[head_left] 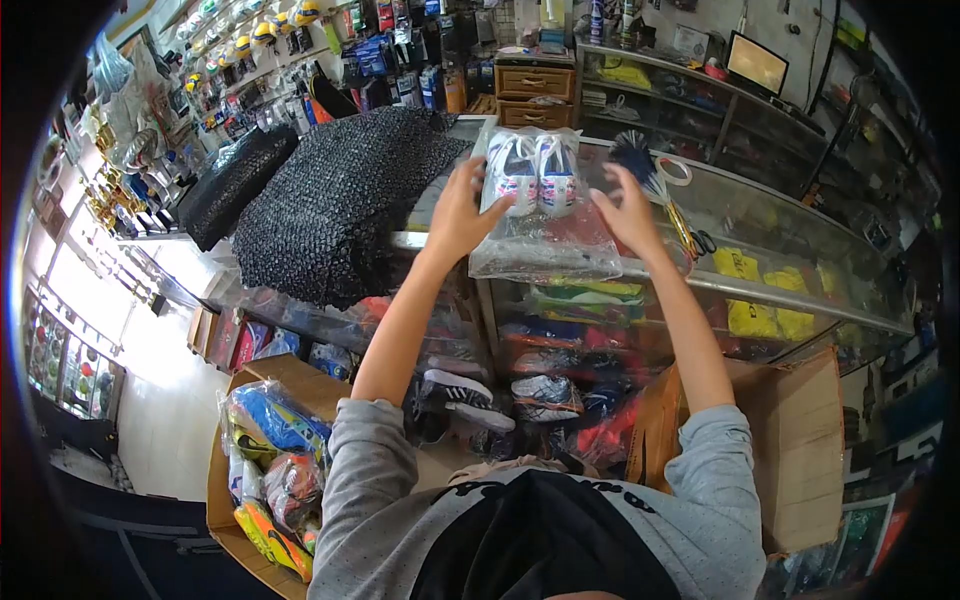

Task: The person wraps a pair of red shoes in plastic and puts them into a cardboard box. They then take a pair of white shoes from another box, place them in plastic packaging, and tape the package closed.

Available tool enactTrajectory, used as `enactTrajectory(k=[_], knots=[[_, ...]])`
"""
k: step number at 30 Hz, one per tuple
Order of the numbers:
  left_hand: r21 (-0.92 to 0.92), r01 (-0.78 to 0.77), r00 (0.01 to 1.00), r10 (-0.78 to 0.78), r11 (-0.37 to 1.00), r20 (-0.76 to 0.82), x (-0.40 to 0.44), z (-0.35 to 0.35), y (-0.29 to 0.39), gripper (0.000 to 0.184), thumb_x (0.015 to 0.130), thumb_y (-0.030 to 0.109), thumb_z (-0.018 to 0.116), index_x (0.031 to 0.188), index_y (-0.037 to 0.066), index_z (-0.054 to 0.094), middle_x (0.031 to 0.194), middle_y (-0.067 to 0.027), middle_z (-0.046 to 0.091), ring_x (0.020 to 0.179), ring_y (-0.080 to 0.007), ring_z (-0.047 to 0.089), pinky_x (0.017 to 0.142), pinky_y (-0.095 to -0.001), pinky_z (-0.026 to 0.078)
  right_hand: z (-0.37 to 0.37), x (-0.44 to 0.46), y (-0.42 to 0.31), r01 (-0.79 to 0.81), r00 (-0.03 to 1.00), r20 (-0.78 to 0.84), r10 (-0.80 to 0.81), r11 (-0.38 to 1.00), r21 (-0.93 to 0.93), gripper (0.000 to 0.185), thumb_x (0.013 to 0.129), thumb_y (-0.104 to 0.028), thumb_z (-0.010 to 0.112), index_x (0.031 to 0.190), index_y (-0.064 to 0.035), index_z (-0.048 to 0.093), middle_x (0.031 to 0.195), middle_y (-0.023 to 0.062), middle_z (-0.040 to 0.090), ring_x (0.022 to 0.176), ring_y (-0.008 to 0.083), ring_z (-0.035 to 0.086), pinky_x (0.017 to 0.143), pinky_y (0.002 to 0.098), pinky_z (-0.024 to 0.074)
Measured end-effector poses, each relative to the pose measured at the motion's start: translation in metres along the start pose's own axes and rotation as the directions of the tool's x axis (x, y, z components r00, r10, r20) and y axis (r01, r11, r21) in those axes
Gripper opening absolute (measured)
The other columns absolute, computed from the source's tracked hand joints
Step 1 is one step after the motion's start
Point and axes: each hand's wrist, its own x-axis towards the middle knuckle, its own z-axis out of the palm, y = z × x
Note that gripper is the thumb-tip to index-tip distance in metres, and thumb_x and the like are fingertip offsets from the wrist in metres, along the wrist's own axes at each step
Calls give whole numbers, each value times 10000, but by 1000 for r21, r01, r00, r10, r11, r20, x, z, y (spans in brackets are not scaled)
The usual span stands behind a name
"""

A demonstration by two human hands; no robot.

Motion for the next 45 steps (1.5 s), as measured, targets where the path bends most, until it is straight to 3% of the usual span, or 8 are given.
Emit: enactTrajectory(k=[4,6,10,12,21,24,33,45], knots=[[188,-215,974,224,958,-26,6,33,-13,800,732,143,771,1408,45,354,1117,-243,628,913,-350,661,796,-410,520,36,7,-5,339,936,19,-350,890,-305,706,830,-279,712,1401,-45,370,1251,202,536,1148,311,544,956,390,438],[123,91,958,-120,988,260,2,42,-35,800,739,64,720,1428,34,314,1208,-282,585,899,-380,665,816,-415,519,40,9,5,322,943,72,-323,842,-433,777,829,-327,721,1436,-45,327,1242,182,549,1150,300,536,960,381,433],[-62,219,928,-188,974,321,-8,26,-37,820,739,13,695,1452,27,290,1279,-297,539,872,-356,688,786,-382,530,28,25,24,-382,898,244,365,924,22,1011,725,-613,723,1432,-8,327,1361,225,448,1204,346,507,1033,433,390],[-19,270,901,-246,963,358,-8,30,-43,814,742,22,706,1450,-2,306,1304,-280,532,918,-296,692,772,-366,533,16,30,20,-743,643,628,438,555,373,1031,726,-732,630,1420,-15,369,1346,211,475,1159,296,551,991,455,423],[-110,361,847,-276,926,455,-24,37,-44,702,762,-4,622,1411,-67,360,1351,-241,515,849,-203,668,757,-316,524,30,38,-10,-756,612,634,472,584,296,931,710,-655,689,1402,-95,417,1266,130,547,1058,268,574,879,438,494],[-192,338,891,-247,921,382,-32,46,-42,695,758,28,609,1414,-31,387,915,-212,682,743,-189,648,685,-323,500,30,37,-6,-736,643,582,497,611,292,973,694,-624,713,1424,-84,364,1318,156,496,1081,287,559,869,461,496],[-582,292,937,-106,759,332,-47,89,-16,679,757,-19,585,1404,-57,382,1118,-153,641,824,-144,612,712,-281,498,28,54,19,-592,806,303,509,691,414,1072,591,-565,800,1344,69,375,1313,217,478,1173,333,523,994,461,412],[-826,564,781,-324,0,533,-49,143,19,474,879,-59,477,1338,60,454,1174,-56,599,1022,-162,596,802,-295,487,44,39,-103,164,985,57,-166,759,-630,986,520,-471,857,1289,-15,441,1212,207,464,1140,385,490,889,458,495]])
